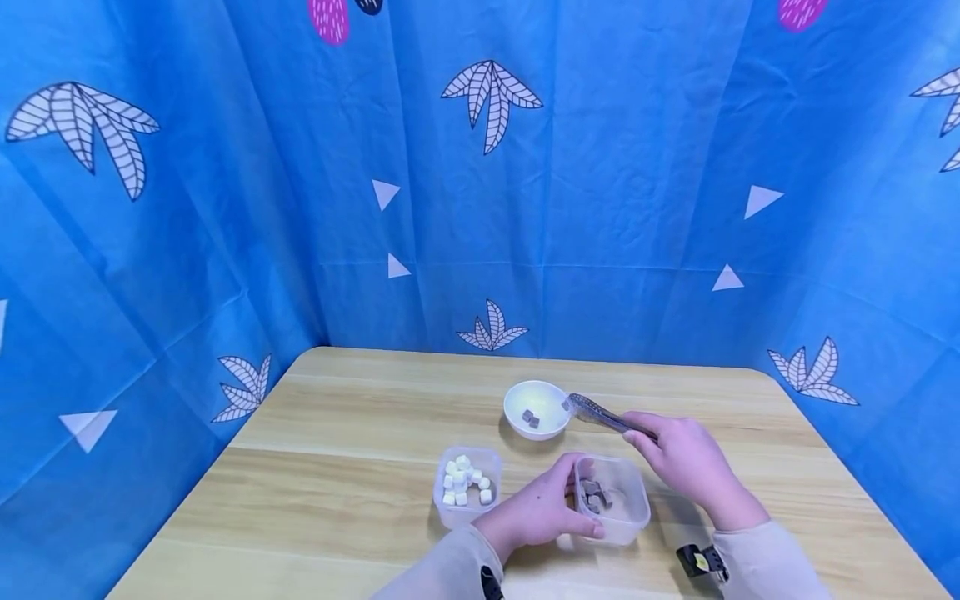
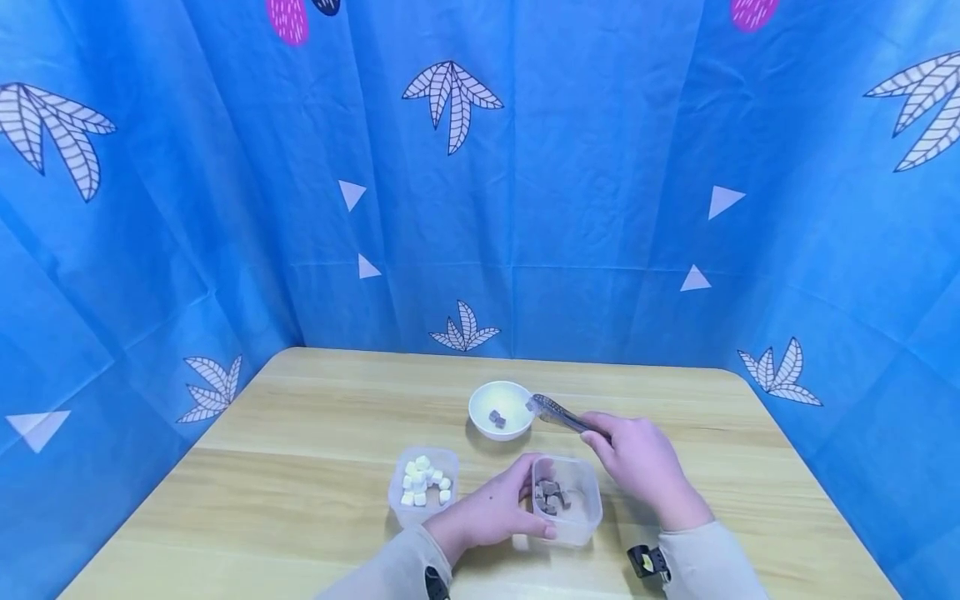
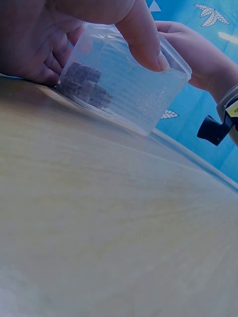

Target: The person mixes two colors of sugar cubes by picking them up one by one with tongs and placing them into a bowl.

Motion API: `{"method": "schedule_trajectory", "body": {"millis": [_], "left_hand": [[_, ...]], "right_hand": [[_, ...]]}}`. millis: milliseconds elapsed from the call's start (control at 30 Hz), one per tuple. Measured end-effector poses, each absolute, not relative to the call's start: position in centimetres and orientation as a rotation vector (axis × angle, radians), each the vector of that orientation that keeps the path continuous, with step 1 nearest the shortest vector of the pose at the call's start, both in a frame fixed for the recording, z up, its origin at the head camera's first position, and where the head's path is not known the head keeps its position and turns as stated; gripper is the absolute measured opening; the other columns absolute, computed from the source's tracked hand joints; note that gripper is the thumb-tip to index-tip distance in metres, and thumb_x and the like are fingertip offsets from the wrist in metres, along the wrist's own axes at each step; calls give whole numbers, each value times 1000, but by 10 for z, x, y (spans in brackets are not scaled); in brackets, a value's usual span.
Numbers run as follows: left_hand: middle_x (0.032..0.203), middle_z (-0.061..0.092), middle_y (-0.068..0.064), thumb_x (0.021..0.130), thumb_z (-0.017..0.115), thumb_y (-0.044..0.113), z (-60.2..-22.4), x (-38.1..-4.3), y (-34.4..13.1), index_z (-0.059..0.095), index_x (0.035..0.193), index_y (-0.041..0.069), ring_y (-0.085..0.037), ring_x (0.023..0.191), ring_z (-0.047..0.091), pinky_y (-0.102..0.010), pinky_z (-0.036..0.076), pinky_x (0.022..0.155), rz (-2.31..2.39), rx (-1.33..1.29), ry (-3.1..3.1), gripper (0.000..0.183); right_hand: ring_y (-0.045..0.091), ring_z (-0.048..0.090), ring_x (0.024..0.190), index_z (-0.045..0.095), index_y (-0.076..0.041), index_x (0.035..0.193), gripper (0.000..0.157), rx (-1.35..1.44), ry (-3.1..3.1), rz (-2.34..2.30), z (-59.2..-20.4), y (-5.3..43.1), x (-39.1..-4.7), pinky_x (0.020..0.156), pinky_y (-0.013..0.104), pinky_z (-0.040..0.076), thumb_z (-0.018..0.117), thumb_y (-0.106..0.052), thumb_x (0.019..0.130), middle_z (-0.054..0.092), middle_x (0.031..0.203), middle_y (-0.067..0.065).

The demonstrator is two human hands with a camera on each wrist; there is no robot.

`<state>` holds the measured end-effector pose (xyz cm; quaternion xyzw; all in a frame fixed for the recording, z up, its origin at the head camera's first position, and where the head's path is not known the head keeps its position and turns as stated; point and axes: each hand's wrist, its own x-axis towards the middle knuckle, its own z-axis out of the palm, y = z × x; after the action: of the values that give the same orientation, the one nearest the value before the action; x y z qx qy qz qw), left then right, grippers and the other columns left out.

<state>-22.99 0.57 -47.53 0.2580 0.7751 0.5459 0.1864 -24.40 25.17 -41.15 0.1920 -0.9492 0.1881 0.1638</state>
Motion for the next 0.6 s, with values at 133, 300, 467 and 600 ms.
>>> {"method": "schedule_trajectory", "body": {"millis": [133, 300, 467, 600], "left_hand": [[140, 52, 8, 75, 90, 25, -478, -230, 5, 42, 144, 22, -10, 129, 50, -30, 38, 111, 1546, 729, 2170, 84], [141, 52, 8, 75, 90, 26, -477, -231, 5, 42, 144, 24, -10, 129, 50, -30, 38, 111, 1542, 716, 2175, 84], [143, 51, 8, 74, 90, 26, -475, -230, 5, 41, 145, 26, -10, 130, 50, -32, 37, 112, 1529, 699, 2186, 86], [143, 51, 8, 74, 90, 26, -474, -230, 5, 41, 145, 27, -10, 130, 50, -31, 37, 112, 1524, 700, 2185, 86]], "right_hand": [[8, 54, 64, 73, -13, 124, 30, 536, -2695, 542, -414, 249, -245, 68, 44, 53, 70, -24, 96, 75, 105, 5], [8, 49, 59, 73, -12, 124, 31, 522, -2695, 538, -416, 245, -247, 63, 39, 49, 71, -23, 96, 75, 101, 5], [7, 46, 55, 72, -11, 125, 32, 500, -2711, 548, -418, 244, -247, 59, 36, 45, 70, -24, 96, 73, 93, 2], [7, 43, 53, 71, -11, 126, 33, 483, -2726, 552, -418, 243, -247, 58, 34, 43, 70, -25, 96, 68, 81, -3]]}}
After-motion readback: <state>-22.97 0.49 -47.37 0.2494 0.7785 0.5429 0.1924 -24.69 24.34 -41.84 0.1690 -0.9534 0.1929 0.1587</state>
